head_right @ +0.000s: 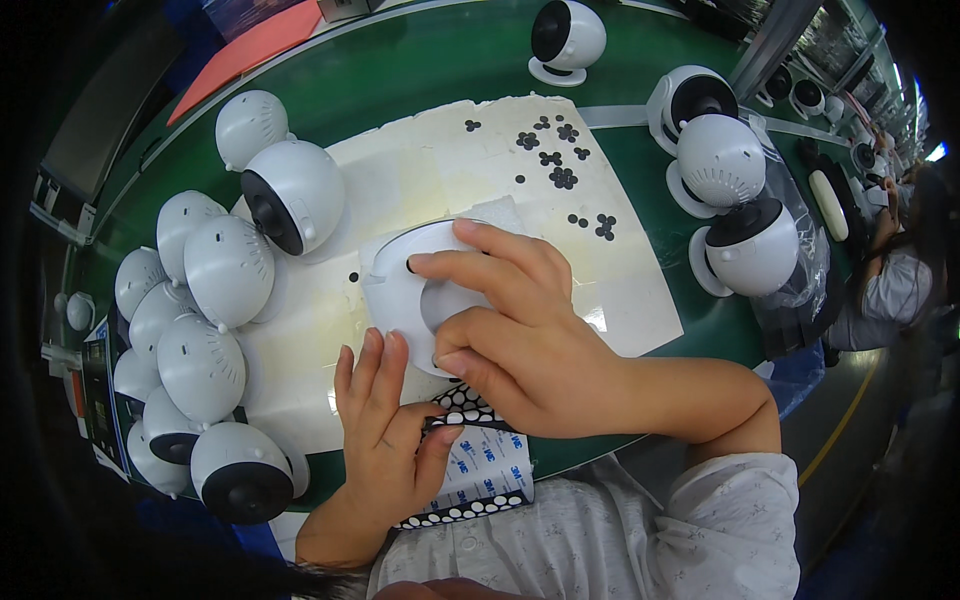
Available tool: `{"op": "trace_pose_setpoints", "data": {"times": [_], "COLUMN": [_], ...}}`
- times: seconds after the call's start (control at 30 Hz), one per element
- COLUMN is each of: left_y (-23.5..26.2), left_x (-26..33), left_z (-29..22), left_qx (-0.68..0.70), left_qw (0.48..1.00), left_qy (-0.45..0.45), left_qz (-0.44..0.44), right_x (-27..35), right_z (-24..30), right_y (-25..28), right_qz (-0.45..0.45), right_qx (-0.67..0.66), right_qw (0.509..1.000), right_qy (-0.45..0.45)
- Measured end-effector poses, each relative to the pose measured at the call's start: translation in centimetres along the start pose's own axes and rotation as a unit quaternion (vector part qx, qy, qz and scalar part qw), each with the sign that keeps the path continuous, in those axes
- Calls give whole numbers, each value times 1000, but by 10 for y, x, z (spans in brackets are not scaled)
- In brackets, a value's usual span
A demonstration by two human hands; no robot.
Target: The person peels adhesive pads from a sheet by hand, sticks them onto the bases of security cameras, and moves each camera aside.
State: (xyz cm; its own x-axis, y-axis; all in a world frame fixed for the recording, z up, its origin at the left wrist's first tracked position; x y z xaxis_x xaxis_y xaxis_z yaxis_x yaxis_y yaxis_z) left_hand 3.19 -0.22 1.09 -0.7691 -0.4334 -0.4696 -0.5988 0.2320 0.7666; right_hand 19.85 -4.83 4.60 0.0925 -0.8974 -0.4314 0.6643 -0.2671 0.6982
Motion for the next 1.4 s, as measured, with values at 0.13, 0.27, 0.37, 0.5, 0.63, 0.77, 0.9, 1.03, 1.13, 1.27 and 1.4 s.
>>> {"op": "trace_pose_setpoints", "data": {"times": [0.13,0.27,0.37,0.5,0.63,0.77,0.9,1.03,1.13,1.27,1.4], "left_y": [-1,2,1,-1,-1,-1,1,0,-1,0,-1], "left_x": [0,0,0,0,1,-2,-1,0,-1,1,0], "left_z": [0,-1,0,2,2,3,3,4,4,5,2], "left_qx": [19,14,25,68,130,172,146,147,140,132,56], "left_qw": [1000,1000,999,996,989,981,987,986,987,988,997], "left_qy": [14,17,31,41,55,77,41,48,44,54,39], "left_qz": [-18,-20,-21,-30,-32,-37,-47,-60,-61,-56,-41], "right_x": [5,22,27,30,32,31,30,34,36,38,39], "right_z": [3,2,11,18,16,15,14,8,12,12,-17], "right_y": [-3,-7,0,5,-1,-4,-1,1,3,12,22], "right_qz": [-66,-130,-134,-34,-36,-56,-42,4,-30,-9,-79], "right_qx": [72,300,314,174,102,56,-10,-42,55,50,-30], "right_qw": [995,931,937,983,989,992,996,996,987,987,995], "right_qy": [35,162,80,42,102,95,78,84,148,155,-44]}}
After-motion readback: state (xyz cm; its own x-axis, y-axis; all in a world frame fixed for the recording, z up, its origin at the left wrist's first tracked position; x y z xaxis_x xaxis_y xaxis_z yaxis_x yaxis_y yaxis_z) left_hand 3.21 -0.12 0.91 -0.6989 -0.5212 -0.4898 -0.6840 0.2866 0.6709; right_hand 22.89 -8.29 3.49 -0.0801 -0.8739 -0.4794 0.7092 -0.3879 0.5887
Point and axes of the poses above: each hand's wrist, its own x-axis away from the middle knuckle, its own y-axis out of the back of the hand, z = x × y, the point moved 2 cm from there along -x, towards the middle knuckle, and after that the axes turned 4 degrees about -x, right-handed, at the moved point
